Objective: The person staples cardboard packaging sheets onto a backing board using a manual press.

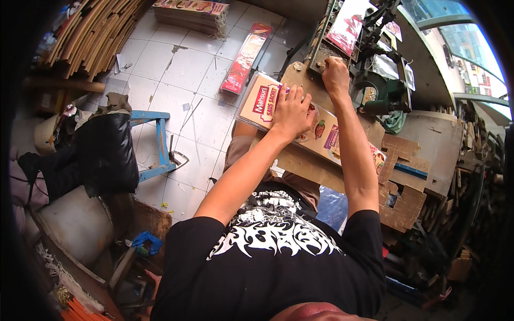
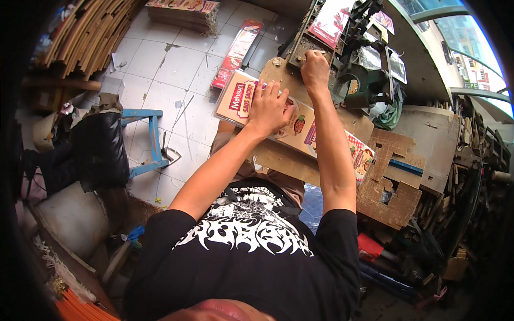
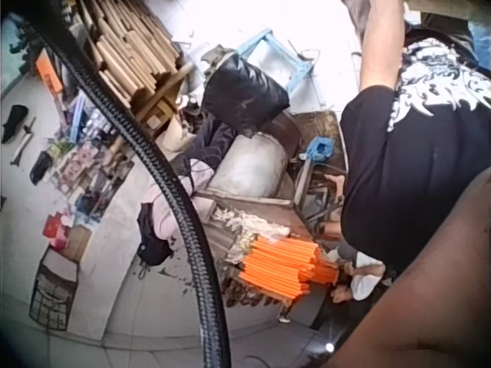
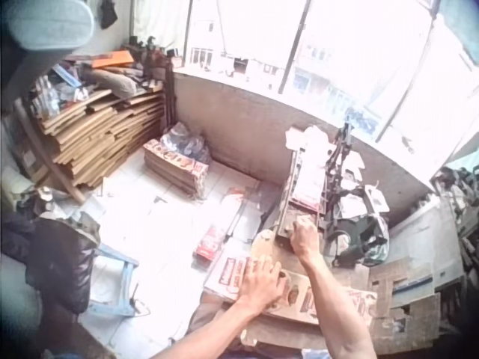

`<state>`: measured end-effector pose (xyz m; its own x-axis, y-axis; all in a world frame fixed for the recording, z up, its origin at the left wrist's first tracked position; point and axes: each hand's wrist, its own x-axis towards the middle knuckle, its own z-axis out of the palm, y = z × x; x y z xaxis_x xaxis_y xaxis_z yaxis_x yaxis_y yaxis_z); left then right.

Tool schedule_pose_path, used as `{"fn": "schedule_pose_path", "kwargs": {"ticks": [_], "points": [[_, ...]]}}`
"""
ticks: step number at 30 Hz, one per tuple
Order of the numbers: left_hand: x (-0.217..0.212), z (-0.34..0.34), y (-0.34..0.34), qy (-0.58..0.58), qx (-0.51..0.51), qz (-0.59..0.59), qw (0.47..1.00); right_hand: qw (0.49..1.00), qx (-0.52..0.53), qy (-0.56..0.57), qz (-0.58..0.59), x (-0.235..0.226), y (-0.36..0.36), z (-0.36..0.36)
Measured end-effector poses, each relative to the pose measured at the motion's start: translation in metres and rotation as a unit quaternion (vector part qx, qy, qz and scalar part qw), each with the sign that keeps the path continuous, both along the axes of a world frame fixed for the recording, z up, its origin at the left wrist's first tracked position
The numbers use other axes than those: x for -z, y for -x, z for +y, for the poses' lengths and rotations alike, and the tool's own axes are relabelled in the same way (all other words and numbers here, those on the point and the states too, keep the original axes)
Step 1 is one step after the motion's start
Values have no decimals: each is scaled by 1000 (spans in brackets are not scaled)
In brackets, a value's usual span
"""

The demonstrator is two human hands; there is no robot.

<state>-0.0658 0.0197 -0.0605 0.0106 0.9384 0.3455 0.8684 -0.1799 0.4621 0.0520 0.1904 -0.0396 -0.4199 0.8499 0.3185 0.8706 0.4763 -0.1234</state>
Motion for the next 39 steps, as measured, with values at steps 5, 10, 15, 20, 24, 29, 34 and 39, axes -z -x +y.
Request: {"fn": "schedule_pose_path", "kwargs": {"ticks": [5, 10, 15, 20, 24, 29, 34, 39], "points": [[-5, 6, -1, 5, -4, 1, 1000, 981, -14, -101, 165, -28, 5, -30], [-7, 1, -4, 19, -6, 14, 1000, 928, -20, -19, 372, -49, -8, -109], [-8, 1, -3, -26, -3, -5, 1000, 854, 51, 142, 497, -23, -51, -178], [-7, 1, -4, -10, -2, 13, 1000, 803, 77, 192, 558, -5, -99, -226], [-7, 1, -7, -24, 0, 21, 999, 753, 134, 221, 605, 4, -131, -245], [-9, 5, 6, -118, 3, -227, 967, 728, 147, 180, 645, 18, -139, -251], [-8, -9, 57, -119, -226, -74, 964, 713, 157, 186, 658, 23, -136, -251], [-2, -15, 96, 53, -246, -151, 956, 706, 152, 183, 667, 26, -138, -247]]}}
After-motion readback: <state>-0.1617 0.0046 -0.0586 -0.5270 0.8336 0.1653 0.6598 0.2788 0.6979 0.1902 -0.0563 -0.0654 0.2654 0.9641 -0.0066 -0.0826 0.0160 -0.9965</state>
